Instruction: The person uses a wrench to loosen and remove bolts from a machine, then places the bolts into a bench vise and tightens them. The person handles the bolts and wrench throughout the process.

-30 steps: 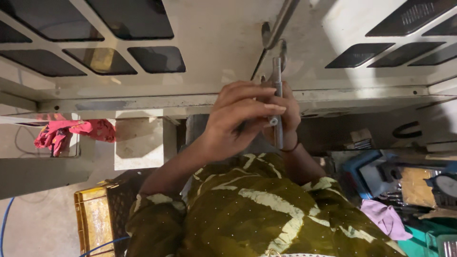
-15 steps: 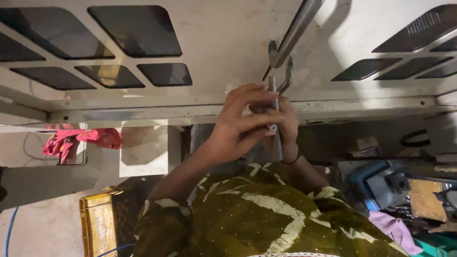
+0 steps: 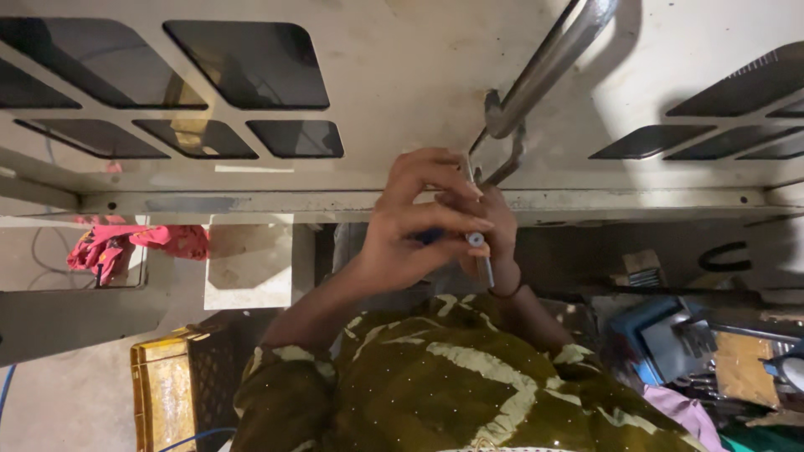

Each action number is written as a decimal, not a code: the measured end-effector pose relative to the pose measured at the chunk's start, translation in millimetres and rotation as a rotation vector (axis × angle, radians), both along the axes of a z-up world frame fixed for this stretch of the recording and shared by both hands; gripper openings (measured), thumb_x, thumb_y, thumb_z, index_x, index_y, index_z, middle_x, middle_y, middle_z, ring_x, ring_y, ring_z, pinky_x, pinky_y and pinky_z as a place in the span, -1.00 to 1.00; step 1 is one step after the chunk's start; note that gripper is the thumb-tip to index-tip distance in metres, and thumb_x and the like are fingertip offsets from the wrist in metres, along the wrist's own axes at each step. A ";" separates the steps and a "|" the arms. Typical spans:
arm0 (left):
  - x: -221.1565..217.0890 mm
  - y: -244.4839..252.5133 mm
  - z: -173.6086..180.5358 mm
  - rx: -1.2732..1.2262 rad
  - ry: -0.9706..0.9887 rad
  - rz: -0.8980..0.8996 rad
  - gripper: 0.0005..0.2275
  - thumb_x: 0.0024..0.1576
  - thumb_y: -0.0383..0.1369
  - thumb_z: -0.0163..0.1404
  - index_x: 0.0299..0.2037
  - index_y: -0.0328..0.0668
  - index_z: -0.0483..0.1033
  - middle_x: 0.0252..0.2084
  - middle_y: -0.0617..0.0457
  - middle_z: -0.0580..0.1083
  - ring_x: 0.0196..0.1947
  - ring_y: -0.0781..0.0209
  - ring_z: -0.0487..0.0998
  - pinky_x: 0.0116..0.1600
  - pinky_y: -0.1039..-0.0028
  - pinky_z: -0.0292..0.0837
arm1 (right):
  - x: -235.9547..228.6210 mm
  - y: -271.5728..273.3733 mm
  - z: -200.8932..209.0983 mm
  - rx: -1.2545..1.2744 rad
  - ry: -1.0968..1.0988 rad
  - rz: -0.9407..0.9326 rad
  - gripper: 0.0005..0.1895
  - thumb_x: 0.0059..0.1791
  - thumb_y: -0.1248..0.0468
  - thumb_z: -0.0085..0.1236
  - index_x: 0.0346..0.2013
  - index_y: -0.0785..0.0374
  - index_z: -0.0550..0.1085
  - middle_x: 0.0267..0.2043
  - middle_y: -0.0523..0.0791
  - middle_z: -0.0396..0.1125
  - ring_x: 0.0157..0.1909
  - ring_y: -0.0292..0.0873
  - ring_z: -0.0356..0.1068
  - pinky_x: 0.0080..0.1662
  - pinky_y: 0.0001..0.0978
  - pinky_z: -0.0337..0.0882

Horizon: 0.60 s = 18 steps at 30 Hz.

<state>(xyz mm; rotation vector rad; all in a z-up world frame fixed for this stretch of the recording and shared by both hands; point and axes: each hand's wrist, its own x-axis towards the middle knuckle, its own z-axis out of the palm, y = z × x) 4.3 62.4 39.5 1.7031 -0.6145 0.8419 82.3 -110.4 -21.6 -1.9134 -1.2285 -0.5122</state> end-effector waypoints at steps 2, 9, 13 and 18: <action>0.7 1.6 0.0 0.020 0.014 -0.017 -0.66 -0.05 -0.36 0.41 -0.07 0.02 0.66 0.15 0.11 0.45 0.38 -0.04 0.35 0.39 0.14 0.28 | -2.1 -1.1 -1.1 0.072 0.029 0.045 -0.74 0.14 0.12 0.06 -0.04 0.24 0.52 0.00 -0.07 0.47 0.03 0.09 0.50 -0.04 -0.13 0.45; 2.2 1.4 -2.7 0.047 0.091 -0.122 -0.69 0.16 -0.44 0.20 0.12 -0.08 0.57 0.23 0.04 0.45 0.44 -0.09 0.31 0.47 0.10 0.23 | -11.0 -4.5 -6.4 0.200 0.120 0.072 -0.60 0.24 0.07 -0.09 0.16 0.37 0.40 0.06 0.06 0.41 0.10 0.06 0.49 0.08 -0.14 0.48; -0.9 3.6 -3.8 0.062 0.138 -0.200 -0.70 0.33 -0.48 -0.04 0.26 -0.15 0.47 0.30 -0.01 0.44 0.42 -0.02 0.30 0.51 0.11 0.18 | -9.8 -10.5 -19.2 0.212 0.152 0.125 -0.68 0.21 0.12 -0.01 0.09 0.32 0.42 0.00 0.00 0.42 0.06 0.03 0.50 0.08 -0.16 0.45; -0.6 4.6 -4.8 0.026 0.157 -0.145 -0.81 0.31 -0.48 0.02 0.11 -0.14 0.53 0.17 0.03 0.53 0.37 -0.01 0.39 0.49 0.16 0.24 | -5.0 -10.7 -32.2 0.290 0.296 0.242 -0.73 0.18 0.19 0.07 0.06 0.33 0.42 -0.03 0.00 0.44 -0.01 -0.04 0.47 0.01 -0.26 0.43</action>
